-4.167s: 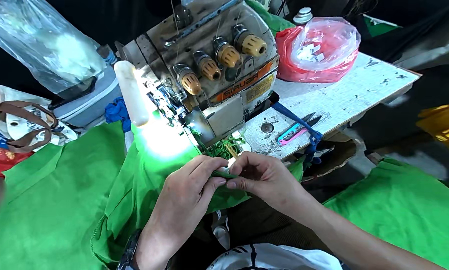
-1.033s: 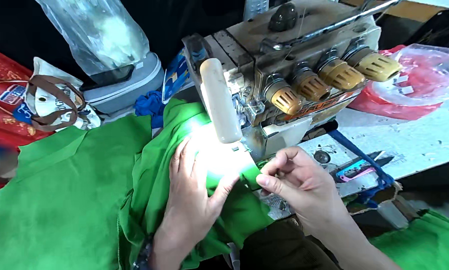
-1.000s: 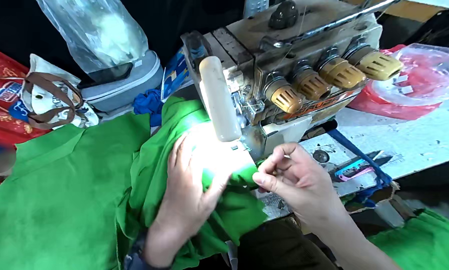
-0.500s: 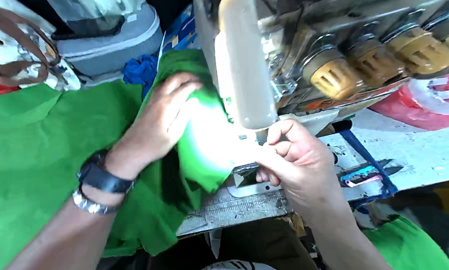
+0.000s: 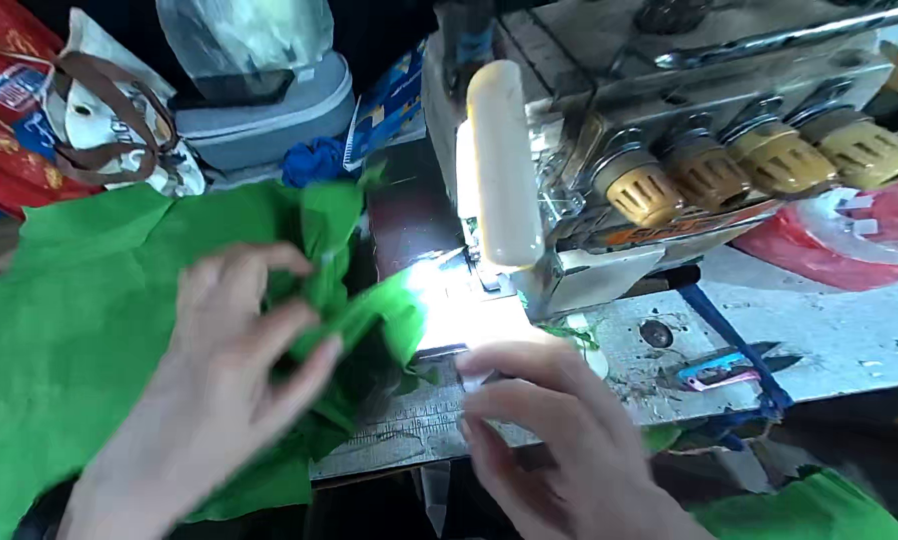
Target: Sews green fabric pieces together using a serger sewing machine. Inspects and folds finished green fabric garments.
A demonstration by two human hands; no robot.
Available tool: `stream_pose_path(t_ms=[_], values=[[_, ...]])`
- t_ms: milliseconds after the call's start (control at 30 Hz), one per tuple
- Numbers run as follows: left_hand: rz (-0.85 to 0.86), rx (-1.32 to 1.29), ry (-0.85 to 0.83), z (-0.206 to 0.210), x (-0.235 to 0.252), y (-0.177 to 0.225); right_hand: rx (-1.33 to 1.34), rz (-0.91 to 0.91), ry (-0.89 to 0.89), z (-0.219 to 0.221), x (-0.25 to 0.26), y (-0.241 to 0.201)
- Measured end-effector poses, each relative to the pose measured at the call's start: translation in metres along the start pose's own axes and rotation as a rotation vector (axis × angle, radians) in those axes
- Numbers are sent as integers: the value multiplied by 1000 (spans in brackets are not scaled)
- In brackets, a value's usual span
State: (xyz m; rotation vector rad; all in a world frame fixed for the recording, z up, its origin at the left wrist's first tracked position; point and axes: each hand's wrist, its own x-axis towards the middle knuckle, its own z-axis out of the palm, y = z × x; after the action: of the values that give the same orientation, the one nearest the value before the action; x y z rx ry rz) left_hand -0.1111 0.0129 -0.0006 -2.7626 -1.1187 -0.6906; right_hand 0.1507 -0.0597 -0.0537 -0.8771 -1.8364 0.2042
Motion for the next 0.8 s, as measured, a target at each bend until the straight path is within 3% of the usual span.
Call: stream_pose_path(t_ms=[133,200,300,400,500,633,800], values=[[163,-499,-84,-6,-34,72,62,-253,-259,7,14,10],[142,-668,-110,6,-36,94,150,-315,-318,-1,9,18],[-38,-601,-10,36,-29,107,96,-283,-294,-27,5,45],[-93,-534,128,65,-15,115,79,-295,-291,-39,9,48],[-101,-590,212,63,-9,119,-61,-257,-263,-50,7,56],[-169,-538,161,58,-21,120,-226,-225,-252,-51,5,78],[-186,-433,168,42,-47,121,-303,-164,-226,-64,9,54]])
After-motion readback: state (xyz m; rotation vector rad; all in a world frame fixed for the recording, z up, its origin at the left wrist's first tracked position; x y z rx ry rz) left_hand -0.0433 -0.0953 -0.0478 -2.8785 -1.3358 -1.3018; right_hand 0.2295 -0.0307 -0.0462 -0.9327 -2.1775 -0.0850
